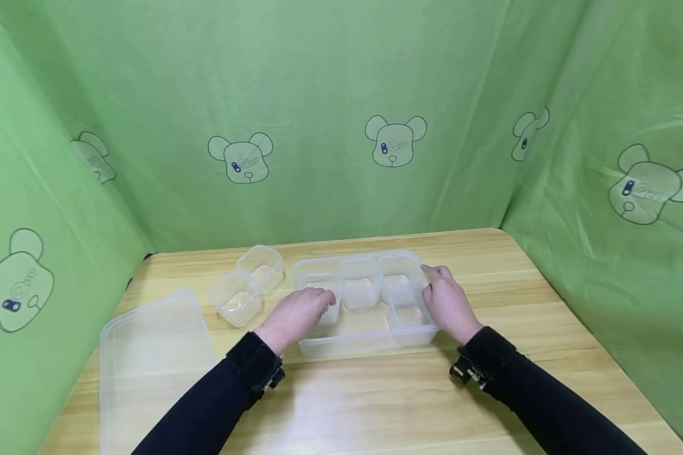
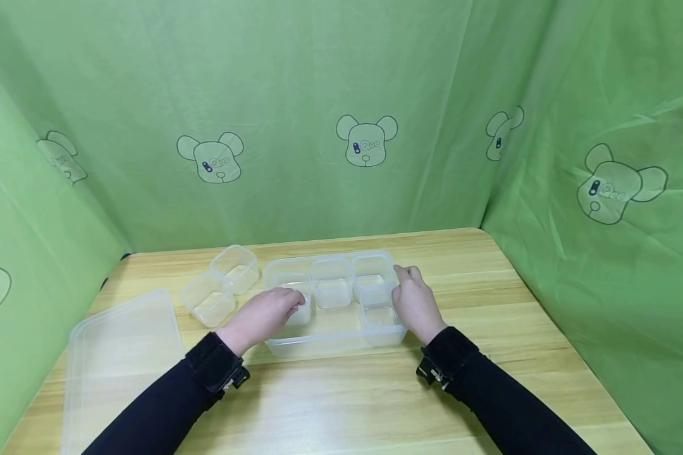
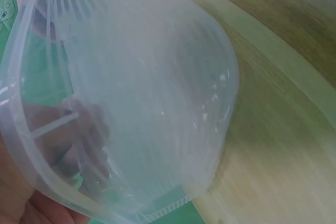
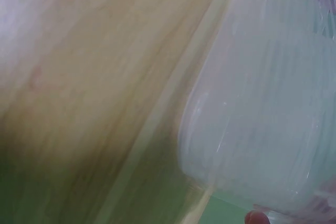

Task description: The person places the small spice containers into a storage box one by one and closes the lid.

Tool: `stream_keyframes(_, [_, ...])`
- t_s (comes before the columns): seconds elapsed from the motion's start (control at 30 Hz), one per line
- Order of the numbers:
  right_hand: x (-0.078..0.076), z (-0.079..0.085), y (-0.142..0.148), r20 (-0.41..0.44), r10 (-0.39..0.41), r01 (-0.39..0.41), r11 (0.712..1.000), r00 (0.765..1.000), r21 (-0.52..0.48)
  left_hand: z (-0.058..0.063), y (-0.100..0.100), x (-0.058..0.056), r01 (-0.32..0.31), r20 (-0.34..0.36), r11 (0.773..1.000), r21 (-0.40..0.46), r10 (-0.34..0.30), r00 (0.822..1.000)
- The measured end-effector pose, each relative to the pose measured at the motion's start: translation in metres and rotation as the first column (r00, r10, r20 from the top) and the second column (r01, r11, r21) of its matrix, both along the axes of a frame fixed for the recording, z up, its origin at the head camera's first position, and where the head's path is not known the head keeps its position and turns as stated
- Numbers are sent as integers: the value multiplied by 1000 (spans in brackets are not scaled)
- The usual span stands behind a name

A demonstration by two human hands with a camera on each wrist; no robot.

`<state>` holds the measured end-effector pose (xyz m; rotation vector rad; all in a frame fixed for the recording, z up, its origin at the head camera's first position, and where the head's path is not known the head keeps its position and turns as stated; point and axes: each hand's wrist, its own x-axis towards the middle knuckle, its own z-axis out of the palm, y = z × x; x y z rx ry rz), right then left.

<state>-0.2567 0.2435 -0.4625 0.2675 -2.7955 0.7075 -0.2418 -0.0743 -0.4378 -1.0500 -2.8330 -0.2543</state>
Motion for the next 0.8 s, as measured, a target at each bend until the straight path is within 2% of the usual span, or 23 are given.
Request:
stream_keyframes(0.23, [0, 0, 0, 3, 7, -7, 1000, 1000, 2, 1, 1, -2, -17, 46, 1000, -5, 17, 999])
stream_keyframes(0.53, [0, 0, 0, 18, -4, 4, 1000, 1000, 5, -2, 2, -7, -20, 50, 1000, 12, 19, 999])
stream_keyframes(0.8, [-1, 1, 0, 29, -3, 3, 1000, 1000, 5, -1, 4, -12, -51, 75, 999, 11, 50, 996])
